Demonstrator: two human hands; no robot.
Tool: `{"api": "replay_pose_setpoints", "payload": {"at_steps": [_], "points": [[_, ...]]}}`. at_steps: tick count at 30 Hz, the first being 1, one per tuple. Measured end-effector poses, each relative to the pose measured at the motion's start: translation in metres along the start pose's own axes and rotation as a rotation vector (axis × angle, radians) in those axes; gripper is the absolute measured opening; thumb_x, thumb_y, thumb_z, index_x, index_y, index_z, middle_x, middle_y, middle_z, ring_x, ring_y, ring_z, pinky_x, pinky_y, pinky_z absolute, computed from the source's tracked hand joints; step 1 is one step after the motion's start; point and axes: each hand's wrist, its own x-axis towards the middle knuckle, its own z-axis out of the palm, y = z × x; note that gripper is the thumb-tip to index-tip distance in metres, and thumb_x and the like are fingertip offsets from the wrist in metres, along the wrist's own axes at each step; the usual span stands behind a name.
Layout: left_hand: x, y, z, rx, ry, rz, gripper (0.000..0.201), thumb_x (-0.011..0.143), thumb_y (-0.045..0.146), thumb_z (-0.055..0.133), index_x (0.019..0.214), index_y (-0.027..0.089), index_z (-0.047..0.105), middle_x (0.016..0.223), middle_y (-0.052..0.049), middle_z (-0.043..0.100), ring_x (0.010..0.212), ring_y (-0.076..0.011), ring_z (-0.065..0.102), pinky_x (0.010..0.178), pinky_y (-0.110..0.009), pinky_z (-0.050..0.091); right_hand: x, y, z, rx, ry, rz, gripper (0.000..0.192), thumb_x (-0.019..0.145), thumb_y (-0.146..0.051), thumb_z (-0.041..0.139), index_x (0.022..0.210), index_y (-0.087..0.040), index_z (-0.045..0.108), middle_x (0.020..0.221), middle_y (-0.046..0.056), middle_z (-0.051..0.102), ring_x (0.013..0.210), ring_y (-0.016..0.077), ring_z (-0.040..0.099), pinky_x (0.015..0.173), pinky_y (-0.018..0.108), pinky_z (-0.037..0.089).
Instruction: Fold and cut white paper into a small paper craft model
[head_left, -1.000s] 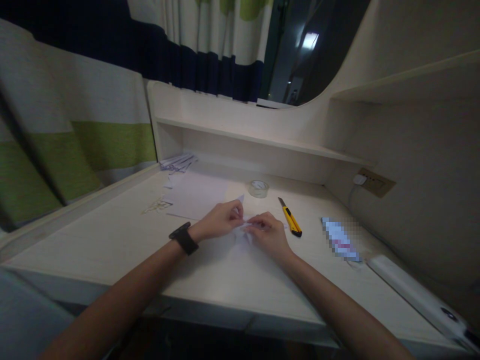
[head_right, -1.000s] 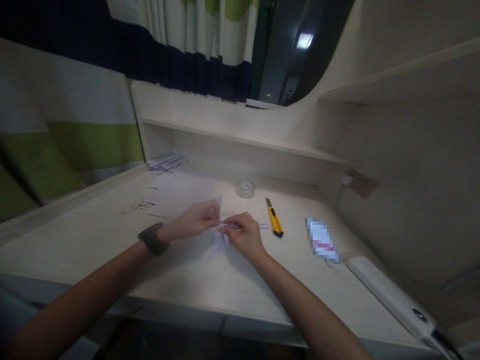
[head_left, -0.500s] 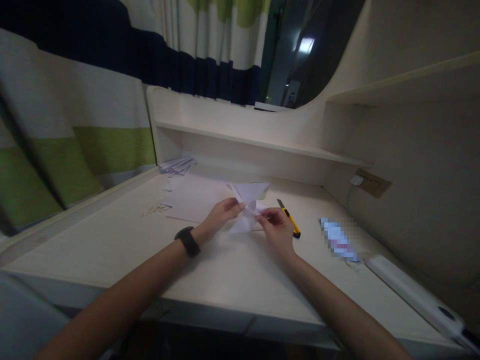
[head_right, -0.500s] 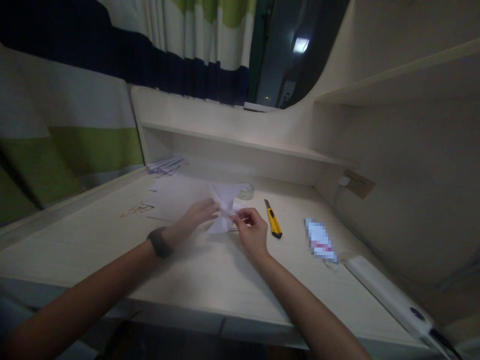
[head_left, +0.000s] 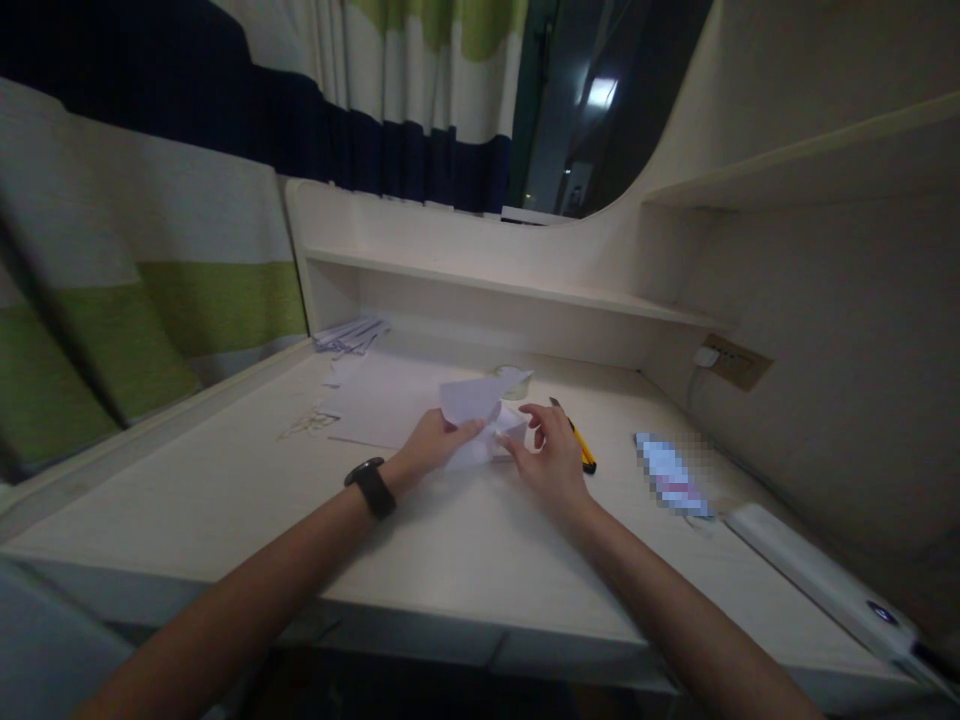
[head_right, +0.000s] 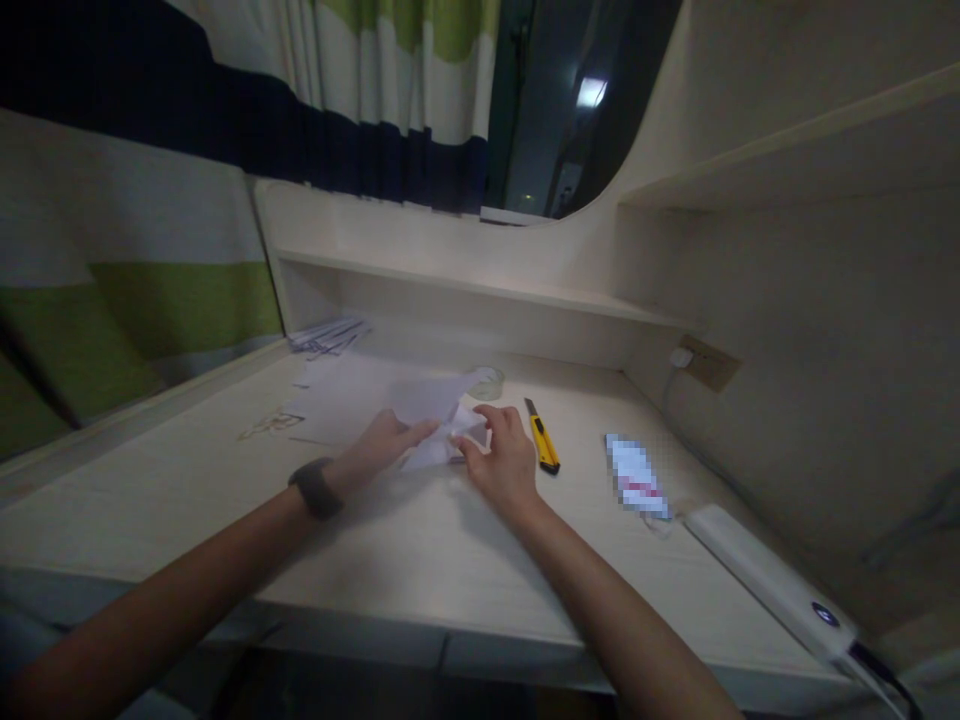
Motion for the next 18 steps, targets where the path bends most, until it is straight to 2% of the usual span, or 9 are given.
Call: {"api": "replay_pose_setpoints", "payload": {"at_steps": [4,10,12,15,16,18], "points": [[-0.001,0.000,0.000,0.097,-0.092,0.042,0.037,0.080,0.035,0.058,0.109,0.013,0.061,0.104,-0.010,0.067,0.091,-0.0215,0.063,0.080,-0.033,0.049,0.002,-0.001,-0.009,-0.117,-0.100,-0.184,0.038,0.078,-0.038,0.061,0.113,-0.027,0.059,0.090,0.006,0.053,0.071,0.0171,0.051,0.061,0.028,0.042],[-0.003,-0.004,0.004,0.142,-0.163,0.124,0.035,0.080,0.031,0.057,0.111,0.015,0.059,0.108,-0.010,0.065,0.095,-0.0201,0.061,0.080,-0.032,0.048,0.006,-0.002,-0.017,-0.233,-0.212,-0.320,0.027,0.077,-0.038,0.061,0.099,-0.023,0.064,0.081,0.006,0.056,0.072,0.0191,0.050,0.061,0.029,0.040],[-0.003,-0.004,0.004,0.153,-0.165,0.128,0.035,0.080,0.032,0.058,0.111,0.015,0.059,0.108,-0.010,0.065,0.095,-0.0205,0.061,0.081,-0.033,0.047,0.006,-0.002,-0.017,-0.174,-0.157,-0.281,0.024,0.077,-0.037,0.061,0.096,-0.021,0.062,0.082,0.006,0.056,0.073,0.0190,0.051,0.064,0.030,0.040],[-0.003,-0.005,0.004,0.141,-0.158,0.113,0.040,0.080,0.034,0.058,0.114,0.014,0.057,0.111,-0.011,0.063,0.097,-0.0220,0.061,0.082,-0.035,0.047,0.010,0.003,-0.017,-0.037,0.072,-0.056,0.019,0.079,-0.034,0.058,0.092,-0.020,0.054,0.078,0.003,0.053,0.067,0.0162,0.049,0.062,0.029,0.041],[-0.002,-0.006,0.003,0.133,-0.155,0.113,0.041,0.080,0.035,0.058,0.115,0.014,0.056,0.113,-0.012,0.063,0.098,-0.0225,0.060,0.081,-0.035,0.048,0.012,0.006,-0.016,0.001,0.144,0.030,0.022,0.078,-0.034,0.059,0.093,-0.020,0.051,0.079,0.002,0.053,0.065,0.0154,0.049,0.060,0.028,0.041],[0.000,-0.009,0.003,0.130,-0.147,0.115,0.042,0.080,0.036,0.058,0.116,0.014,0.056,0.113,-0.012,0.062,0.098,-0.0231,0.060,0.081,-0.035,0.048,0.018,0.014,-0.016,0.061,0.196,0.126,0.035,0.073,-0.035,0.064,0.100,-0.021,0.047,0.086,0.002,0.053,0.065,0.0149,0.050,0.059,0.028,0.042]]}}
